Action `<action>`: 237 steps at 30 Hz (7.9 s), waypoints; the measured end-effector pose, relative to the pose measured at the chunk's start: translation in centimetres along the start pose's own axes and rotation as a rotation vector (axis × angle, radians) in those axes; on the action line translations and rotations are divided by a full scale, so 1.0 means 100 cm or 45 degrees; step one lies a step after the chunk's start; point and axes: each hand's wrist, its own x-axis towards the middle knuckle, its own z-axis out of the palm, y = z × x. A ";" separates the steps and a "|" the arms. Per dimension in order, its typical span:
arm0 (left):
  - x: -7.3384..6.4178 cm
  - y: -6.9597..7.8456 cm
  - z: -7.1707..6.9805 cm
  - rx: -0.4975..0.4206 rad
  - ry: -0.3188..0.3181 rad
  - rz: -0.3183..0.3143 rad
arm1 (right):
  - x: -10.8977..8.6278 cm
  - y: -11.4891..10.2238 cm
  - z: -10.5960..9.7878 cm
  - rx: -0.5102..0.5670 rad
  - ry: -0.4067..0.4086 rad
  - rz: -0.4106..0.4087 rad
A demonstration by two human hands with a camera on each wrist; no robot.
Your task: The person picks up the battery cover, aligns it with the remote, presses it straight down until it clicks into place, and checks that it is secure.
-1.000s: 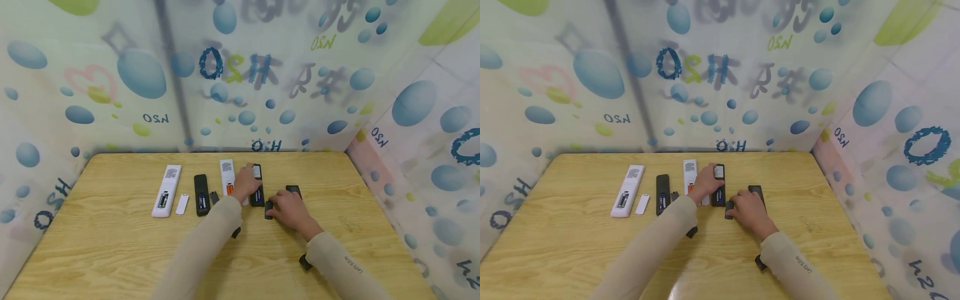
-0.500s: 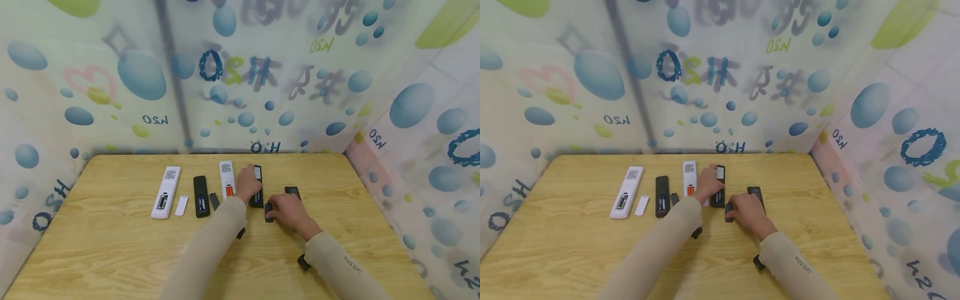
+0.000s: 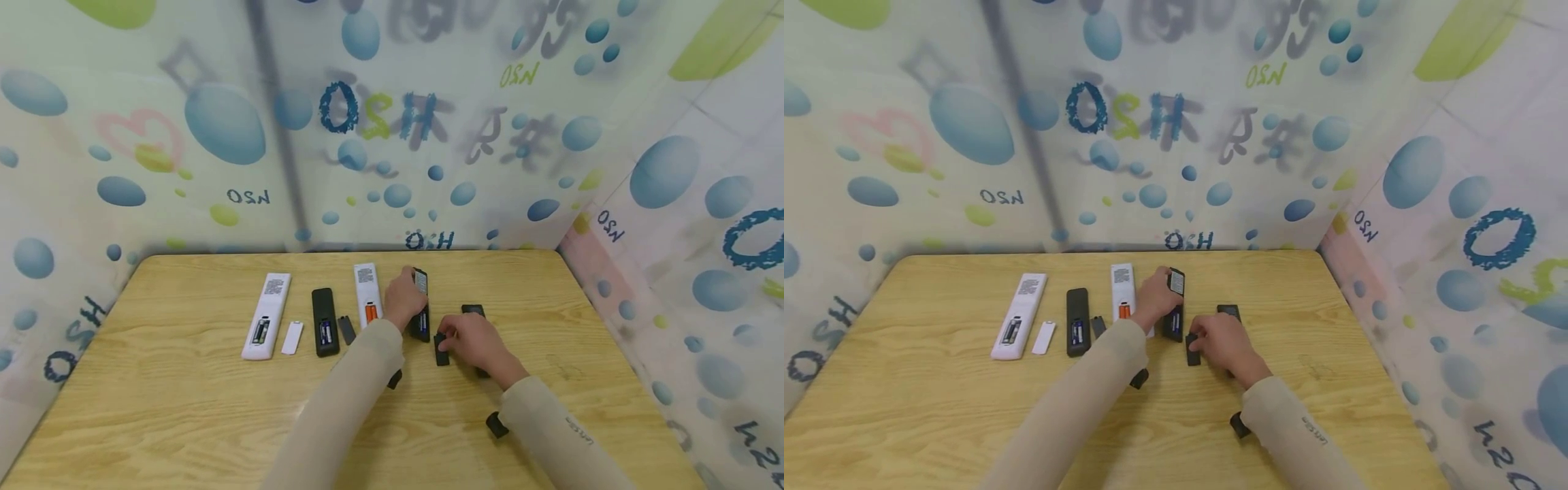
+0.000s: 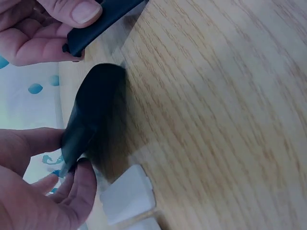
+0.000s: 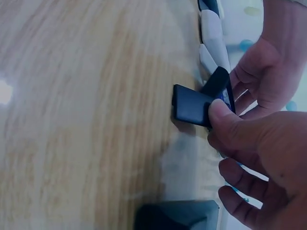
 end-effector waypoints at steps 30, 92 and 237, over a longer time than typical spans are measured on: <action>-0.023 -0.007 -0.020 -0.400 -0.119 0.155 | 0.002 0.012 -0.027 0.209 -0.018 0.026; -0.038 -0.029 -0.016 -0.590 -0.098 0.285 | 0.009 -0.014 0.000 -0.170 0.287 -0.332; -0.045 -0.022 -0.013 -0.569 -0.081 0.236 | 0.012 -0.003 -0.013 -0.036 -0.041 0.093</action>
